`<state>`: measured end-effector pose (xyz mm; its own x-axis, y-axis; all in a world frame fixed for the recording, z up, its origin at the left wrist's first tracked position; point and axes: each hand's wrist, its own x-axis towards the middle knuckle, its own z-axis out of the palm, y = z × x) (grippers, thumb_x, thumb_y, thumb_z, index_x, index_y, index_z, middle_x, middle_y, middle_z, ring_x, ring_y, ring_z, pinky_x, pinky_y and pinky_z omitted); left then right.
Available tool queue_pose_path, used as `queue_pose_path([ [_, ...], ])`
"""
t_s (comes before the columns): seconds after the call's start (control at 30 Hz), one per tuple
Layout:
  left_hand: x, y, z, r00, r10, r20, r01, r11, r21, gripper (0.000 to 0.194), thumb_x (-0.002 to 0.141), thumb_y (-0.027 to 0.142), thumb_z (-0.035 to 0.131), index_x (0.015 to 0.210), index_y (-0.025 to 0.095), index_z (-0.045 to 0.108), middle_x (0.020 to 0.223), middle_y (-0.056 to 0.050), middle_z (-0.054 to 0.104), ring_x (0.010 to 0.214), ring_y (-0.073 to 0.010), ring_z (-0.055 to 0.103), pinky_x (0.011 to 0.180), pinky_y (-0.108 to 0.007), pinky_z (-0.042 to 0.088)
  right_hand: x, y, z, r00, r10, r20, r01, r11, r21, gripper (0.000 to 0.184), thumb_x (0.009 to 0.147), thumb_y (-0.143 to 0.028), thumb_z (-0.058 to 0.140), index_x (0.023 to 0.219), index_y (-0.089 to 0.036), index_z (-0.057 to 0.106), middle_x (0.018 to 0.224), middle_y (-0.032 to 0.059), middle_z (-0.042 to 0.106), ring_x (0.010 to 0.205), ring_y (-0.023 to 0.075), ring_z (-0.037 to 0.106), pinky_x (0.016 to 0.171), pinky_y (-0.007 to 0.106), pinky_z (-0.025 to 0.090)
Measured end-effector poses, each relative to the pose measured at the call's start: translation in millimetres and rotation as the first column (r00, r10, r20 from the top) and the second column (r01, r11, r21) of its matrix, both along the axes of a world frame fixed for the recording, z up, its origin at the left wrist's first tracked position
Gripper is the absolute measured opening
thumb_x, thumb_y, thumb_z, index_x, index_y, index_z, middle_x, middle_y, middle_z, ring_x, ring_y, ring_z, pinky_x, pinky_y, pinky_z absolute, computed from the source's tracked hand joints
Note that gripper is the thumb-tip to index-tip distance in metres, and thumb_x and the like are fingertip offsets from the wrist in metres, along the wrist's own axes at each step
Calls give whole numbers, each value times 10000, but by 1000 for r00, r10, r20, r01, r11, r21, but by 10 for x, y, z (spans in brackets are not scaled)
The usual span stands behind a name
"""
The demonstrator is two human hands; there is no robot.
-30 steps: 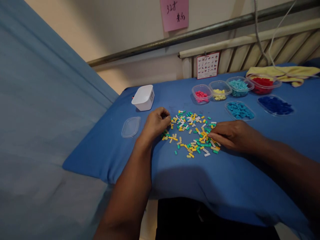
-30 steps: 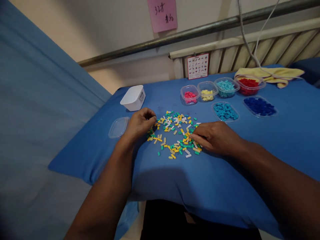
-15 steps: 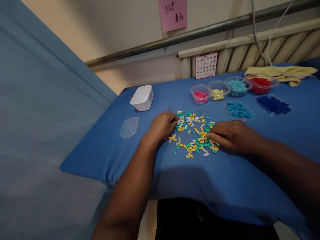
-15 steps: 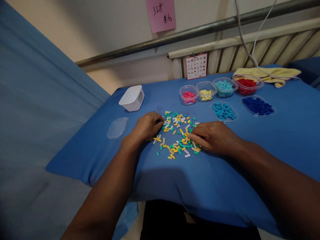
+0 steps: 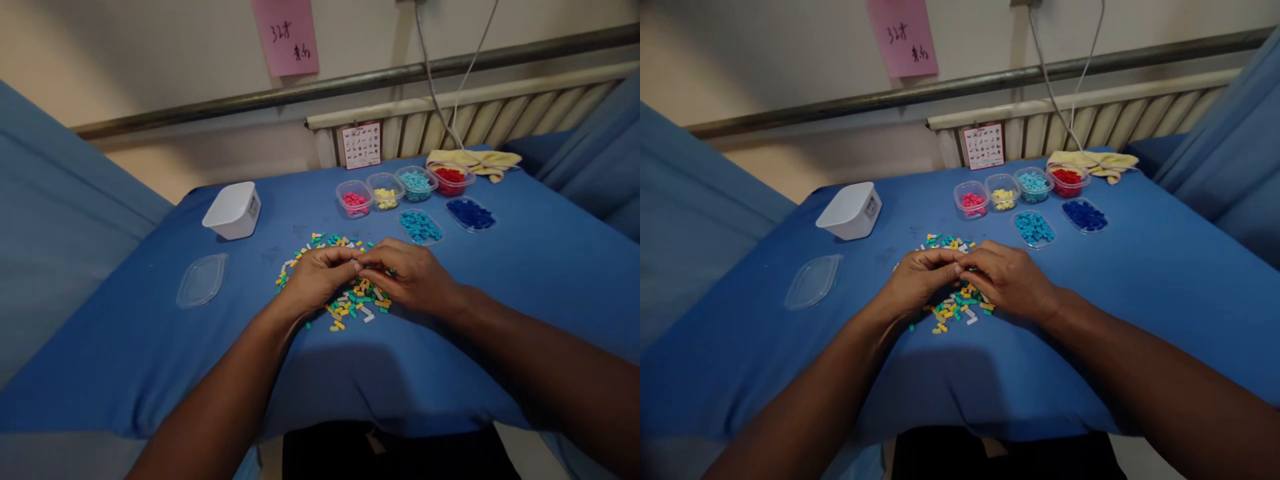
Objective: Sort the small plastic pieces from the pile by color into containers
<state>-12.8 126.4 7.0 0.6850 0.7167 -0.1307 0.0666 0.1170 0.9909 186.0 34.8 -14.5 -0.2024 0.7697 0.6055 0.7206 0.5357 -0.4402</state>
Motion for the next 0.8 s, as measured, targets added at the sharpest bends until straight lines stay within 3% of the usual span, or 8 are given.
queue_pose_path([
  [0.1, 16, 16, -29, 999, 32, -17, -33, 999, -42, 420, 706, 428, 977, 1029, 179, 878, 955, -77, 812, 763, -149, 677, 780, -298, 570, -6, 14, -8, 1000, -11, -7, 10, 1000, -17, 116, 1100, -274, 648, 1177, -244, 730, 1087, 80, 793, 964, 220, 743, 843, 360, 582],
  [0.23, 3, 36, -122, 998, -9, -54, 11, 999, 31, 450, 793, 413, 907, 1197, 219, 865, 1051, -70, 826, 840, -167, 713, 834, -314, 593, -14, 39, -45, 997, 2, 84, 3, 998, -62, 144, 1117, -246, 602, 1135, -213, 741, 1079, 98, 768, 988, 231, 722, 875, 369, 585],
  [0.43, -14, -27, -154, 990, -132, -45, 134, 990, 48, 721, 927, 456, 798, 1587, 216, 632, 1137, -97, 810, 856, -176, 745, 880, -365, 623, 3, 52, -23, 958, -17, 286, 28, 999, -33, 252, 1127, -262, 539, 1018, -206, 759, 993, 91, 747, 909, 228, 674, 809, 357, 547],
  [0.53, -9, -54, -106, 994, -110, 12, 109, 991, 82, 783, 941, 448, 806, 1645, 213, 556, 1335, -166, 765, 1055, -239, 777, 938, -387, 622, 250, 71, 53, 952, -146, 268, 150, 989, 4, 231, 1088, -244, 555, 1030, -205, 775, 999, 105, 761, 896, 240, 689, 798, 360, 535],
  [0.6, 5, -47, -93, 999, -28, 28, 23, 986, 166, 704, 945, 433, 805, 1586, 214, 613, 1456, -185, 713, 1190, -276, 756, 986, -400, 612, 533, 95, 90, 927, -296, 232, 297, 954, 29, 204, 1043, -229, 587, 1039, -198, 789, 991, 118, 776, 884, 255, 702, 798, 369, 528],
  [0.7, 26, -6, -109, 993, 117, 16, -117, 959, 260, 529, 954, 438, 784, 1417, 191, 726, 1396, -166, 751, 1195, -278, 754, 1041, -431, 596, 967, 138, 76, 835, -500, 229, 510, 860, 17, 192, 983, -251, 619, 976, -196, 804, 908, 128, 777, 821, 277, 693, 748, 386, 500],
  [0.8, 31, 26, -126, 987, 159, -14, -148, 945, 291, 460, 940, 428, 781, 1329, 182, 766, 1296, -146, 793, 1163, -276, 762, 1071, -460, 587, 1206, 178, -15, 791, -561, 244, 584, 811, -28, 205, 961, -262, 616, 940, -209, 813, 901, 127, 794, 810, 287, 695, 721, 390, 481],
])
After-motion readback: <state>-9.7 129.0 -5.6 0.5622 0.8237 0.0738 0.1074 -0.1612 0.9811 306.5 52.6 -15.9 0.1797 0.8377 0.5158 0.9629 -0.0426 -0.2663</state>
